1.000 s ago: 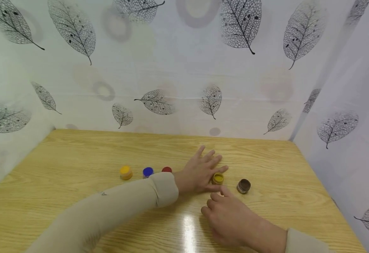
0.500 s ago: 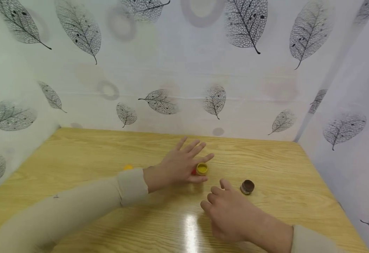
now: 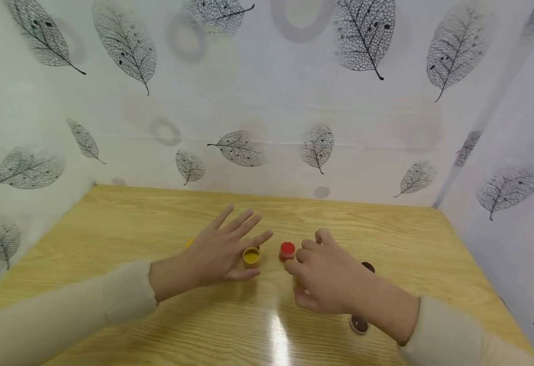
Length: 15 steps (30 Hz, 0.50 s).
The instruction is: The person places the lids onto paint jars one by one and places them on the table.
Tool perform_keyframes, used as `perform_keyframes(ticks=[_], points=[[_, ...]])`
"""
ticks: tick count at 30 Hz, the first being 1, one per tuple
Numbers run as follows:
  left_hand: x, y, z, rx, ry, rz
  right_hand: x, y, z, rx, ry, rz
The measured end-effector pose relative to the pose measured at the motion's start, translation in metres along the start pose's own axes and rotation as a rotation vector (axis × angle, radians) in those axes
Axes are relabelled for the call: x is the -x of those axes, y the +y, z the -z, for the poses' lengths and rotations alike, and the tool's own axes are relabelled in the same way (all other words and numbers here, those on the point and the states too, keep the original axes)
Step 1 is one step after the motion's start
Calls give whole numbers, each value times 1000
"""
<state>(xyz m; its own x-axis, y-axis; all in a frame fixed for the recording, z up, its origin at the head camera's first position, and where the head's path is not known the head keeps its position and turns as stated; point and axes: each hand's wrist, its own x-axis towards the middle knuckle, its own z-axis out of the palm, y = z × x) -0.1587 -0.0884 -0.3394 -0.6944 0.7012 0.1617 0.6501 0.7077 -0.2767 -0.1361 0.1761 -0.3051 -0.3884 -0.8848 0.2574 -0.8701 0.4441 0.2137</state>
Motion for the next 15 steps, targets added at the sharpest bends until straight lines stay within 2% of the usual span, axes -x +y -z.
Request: perform_keyframes(ticks=[8,15], points=[[23,10,0,36,-8,-65,-4,3,4,-1,12,-19],[26,19,-5,59,39,-78,-14,-2,11,-69,175,-46]])
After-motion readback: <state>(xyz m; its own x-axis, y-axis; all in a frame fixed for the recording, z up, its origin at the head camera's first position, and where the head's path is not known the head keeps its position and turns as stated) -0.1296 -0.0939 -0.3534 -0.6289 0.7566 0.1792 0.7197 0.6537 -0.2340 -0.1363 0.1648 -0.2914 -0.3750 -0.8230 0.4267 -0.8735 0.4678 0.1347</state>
